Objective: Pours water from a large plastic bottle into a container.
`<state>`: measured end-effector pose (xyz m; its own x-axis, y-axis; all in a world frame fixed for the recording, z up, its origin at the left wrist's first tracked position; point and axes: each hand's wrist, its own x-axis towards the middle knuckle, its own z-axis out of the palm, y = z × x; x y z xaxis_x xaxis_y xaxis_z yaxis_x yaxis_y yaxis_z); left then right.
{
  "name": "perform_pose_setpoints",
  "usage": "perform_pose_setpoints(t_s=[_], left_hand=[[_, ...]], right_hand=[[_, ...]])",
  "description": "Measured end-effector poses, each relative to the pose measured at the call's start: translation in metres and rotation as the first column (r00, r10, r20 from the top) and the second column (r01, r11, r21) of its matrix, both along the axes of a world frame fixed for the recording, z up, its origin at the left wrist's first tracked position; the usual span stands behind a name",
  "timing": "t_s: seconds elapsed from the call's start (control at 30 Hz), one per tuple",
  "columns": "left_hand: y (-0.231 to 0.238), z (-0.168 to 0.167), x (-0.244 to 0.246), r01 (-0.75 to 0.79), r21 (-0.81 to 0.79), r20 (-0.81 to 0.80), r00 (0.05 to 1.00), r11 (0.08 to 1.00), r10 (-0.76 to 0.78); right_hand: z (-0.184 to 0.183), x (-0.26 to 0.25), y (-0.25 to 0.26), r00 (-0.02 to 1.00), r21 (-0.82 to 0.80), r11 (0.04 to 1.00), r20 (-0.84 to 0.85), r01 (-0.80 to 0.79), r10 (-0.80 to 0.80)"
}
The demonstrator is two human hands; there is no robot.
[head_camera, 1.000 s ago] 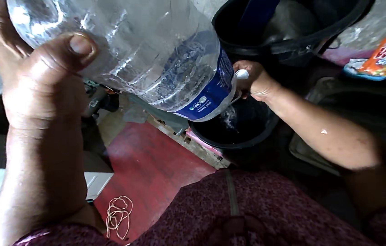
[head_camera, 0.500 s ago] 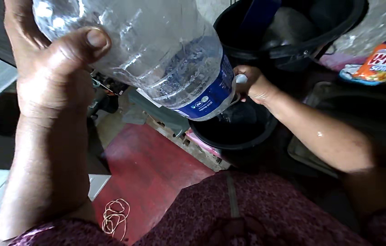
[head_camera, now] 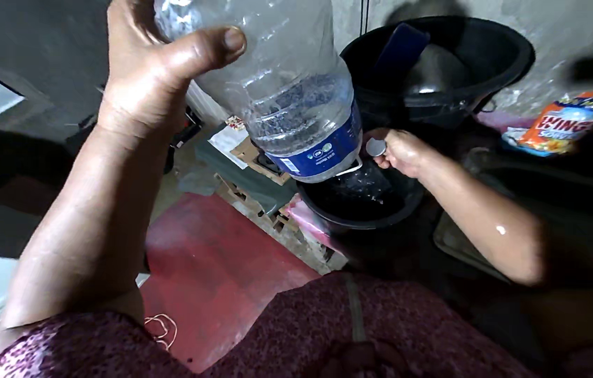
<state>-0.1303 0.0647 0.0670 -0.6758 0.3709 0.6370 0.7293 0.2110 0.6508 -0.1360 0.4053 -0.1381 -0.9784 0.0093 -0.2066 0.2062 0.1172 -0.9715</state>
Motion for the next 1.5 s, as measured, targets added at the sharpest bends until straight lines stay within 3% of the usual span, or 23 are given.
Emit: perform_pose_setpoints(t_s=[0.4, 0.73, 1.07, 1.33, 1.4, 1.5], left_hand=[[-0.015, 0.008, -0.010, -0.074, 0.078, -0.013, 0.997, 0.994, 0.076], [-0.017, 0.009, -0.016, -0.108, 0.099, -0.004, 0.994, 0.989, 0.109], [-0.015, 0.005, -0.021, -0.072, 0.120, -0.006, 0.997, 0.990, 0.073], [-0.014, -0.005, -0.027, -0.036, 0.158, -0.005, 0.999, 0.987, 0.037], [-0.014, -0.013, -0.030, -0.056, 0.227, 0.038, 0.998, 0.972, 0.049], [-0.017, -0.039, -0.031, -0.168, 0.360, 0.233, 0.969, 0.918, 0.086]], right_hand=[[-0.008, 0.022, -0.005, 1.000, -0.051, 0.998, 0.000, -0.023, 0.023], [-0.020, 0.027, -0.004, 0.982, 0.042, 0.999, -0.187, 0.007, 0.001], [-0.017, 0.030, -0.006, 0.943, -0.089, 0.996, -0.332, -0.001, -0.029], [-0.017, 0.030, -0.007, 0.907, -0.078, 0.995, -0.411, 0.063, -0.090], [-0.016, 0.032, -0.009, 0.886, -0.133, 0.990, -0.452, 0.050, -0.105], [-0.014, 0.033, -0.009, 0.846, -0.222, 0.974, -0.510, 0.047, -0.157]])
